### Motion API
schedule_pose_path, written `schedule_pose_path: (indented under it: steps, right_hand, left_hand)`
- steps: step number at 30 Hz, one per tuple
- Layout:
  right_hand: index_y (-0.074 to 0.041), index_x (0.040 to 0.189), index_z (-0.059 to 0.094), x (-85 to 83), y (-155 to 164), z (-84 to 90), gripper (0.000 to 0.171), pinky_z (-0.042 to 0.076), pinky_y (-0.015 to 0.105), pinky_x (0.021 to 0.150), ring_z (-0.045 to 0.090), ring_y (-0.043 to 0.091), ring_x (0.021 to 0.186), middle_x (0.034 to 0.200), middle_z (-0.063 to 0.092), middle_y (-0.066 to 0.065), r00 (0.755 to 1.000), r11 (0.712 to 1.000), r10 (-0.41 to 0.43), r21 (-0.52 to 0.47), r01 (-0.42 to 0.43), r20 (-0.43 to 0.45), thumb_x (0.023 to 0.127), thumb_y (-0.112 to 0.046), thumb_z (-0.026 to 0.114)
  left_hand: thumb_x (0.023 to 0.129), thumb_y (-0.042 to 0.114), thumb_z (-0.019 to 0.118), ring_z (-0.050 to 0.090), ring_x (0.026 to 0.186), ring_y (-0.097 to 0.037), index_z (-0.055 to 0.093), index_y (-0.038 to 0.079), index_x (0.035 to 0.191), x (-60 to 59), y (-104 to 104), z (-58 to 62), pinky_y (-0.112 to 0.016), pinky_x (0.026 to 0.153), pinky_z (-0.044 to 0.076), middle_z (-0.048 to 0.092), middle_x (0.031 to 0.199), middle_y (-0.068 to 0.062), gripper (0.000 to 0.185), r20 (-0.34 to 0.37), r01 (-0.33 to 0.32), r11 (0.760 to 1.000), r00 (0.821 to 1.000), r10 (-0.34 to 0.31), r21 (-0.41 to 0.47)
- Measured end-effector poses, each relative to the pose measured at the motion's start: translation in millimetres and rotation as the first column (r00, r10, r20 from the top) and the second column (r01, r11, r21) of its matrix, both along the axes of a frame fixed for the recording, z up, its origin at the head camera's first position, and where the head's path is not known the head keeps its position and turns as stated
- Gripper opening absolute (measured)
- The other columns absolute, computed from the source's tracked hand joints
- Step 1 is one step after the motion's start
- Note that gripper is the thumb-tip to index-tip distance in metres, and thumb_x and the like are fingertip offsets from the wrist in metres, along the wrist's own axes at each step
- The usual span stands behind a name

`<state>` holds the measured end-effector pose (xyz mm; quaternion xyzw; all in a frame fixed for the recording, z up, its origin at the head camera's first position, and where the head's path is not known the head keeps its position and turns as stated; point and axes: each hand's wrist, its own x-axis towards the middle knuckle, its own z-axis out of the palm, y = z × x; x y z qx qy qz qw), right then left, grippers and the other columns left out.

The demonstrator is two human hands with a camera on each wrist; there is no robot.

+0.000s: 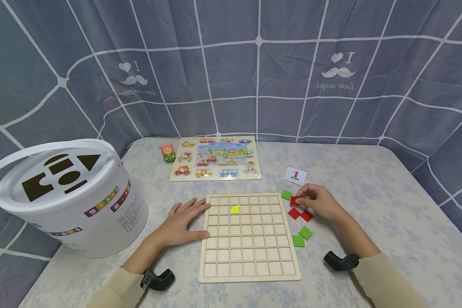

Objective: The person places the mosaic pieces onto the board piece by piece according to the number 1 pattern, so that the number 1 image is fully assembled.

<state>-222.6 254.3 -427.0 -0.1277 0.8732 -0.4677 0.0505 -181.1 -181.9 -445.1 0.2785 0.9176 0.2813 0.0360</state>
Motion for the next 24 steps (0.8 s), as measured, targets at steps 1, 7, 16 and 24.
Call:
schedule_pose_path:
  steps: [1,7,16,24]
  right_hand:
    - [0.003,0.100,0.063,0.2,-0.5,0.5,0.014,0.045,0.027,0.058,0.055,0.019,0.067,0.078,0.061,0.007,1.000,1.000,-0.002,0.000,0.002,0.000,0.090,-0.006,0.069]
    - [-0.001,0.097,0.065,-0.1,-6.3,2.4,0.012,0.043,0.028,0.056,0.053,0.019,0.065,0.078,0.061,0.006,1.000,1.000,0.006,0.009,-0.005,-0.010,0.090,-0.009,0.070]
    - [0.002,0.099,0.063,-1.0,-22.5,9.7,0.012,0.043,0.028,0.054,0.051,0.024,0.064,0.078,0.059,0.009,0.997,0.998,0.067,0.000,-0.067,-0.030,0.091,-0.006,0.068]
    - [0.003,0.100,0.062,-4.9,-32.5,5.0,0.014,0.040,0.027,0.048,0.052,0.020,0.058,0.076,0.063,0.014,0.994,0.992,0.109,-0.071,-0.108,0.014,0.091,-0.005,0.068]
  left_hand:
    - [0.083,0.056,0.070,0.019,0.146,-0.032,0.043,0.020,0.149,0.0,0.1,-0.3,-0.064,0.109,0.006,0.033,0.156,-0.004,0.080,-0.002,0.000,1.000,1.000,0.000,0.000]
    - [0.082,0.056,0.070,0.020,0.146,-0.032,0.043,0.019,0.149,0.1,0.4,-0.3,-0.063,0.109,0.006,0.033,0.156,-0.004,0.080,-0.003,-0.005,1.000,1.000,0.005,-0.001]
    - [0.081,0.058,0.069,0.020,0.146,-0.031,0.043,0.020,0.149,-0.6,0.1,-1.2,-0.062,0.110,0.006,0.033,0.156,-0.003,0.082,-0.008,-0.011,1.000,1.000,0.011,-0.019]
    - [0.082,0.059,0.069,0.020,0.146,-0.031,0.043,0.020,0.149,0.5,-0.1,0.2,-0.062,0.110,0.006,0.033,0.156,-0.003,0.082,-0.006,-0.009,1.000,1.000,0.009,-0.016]
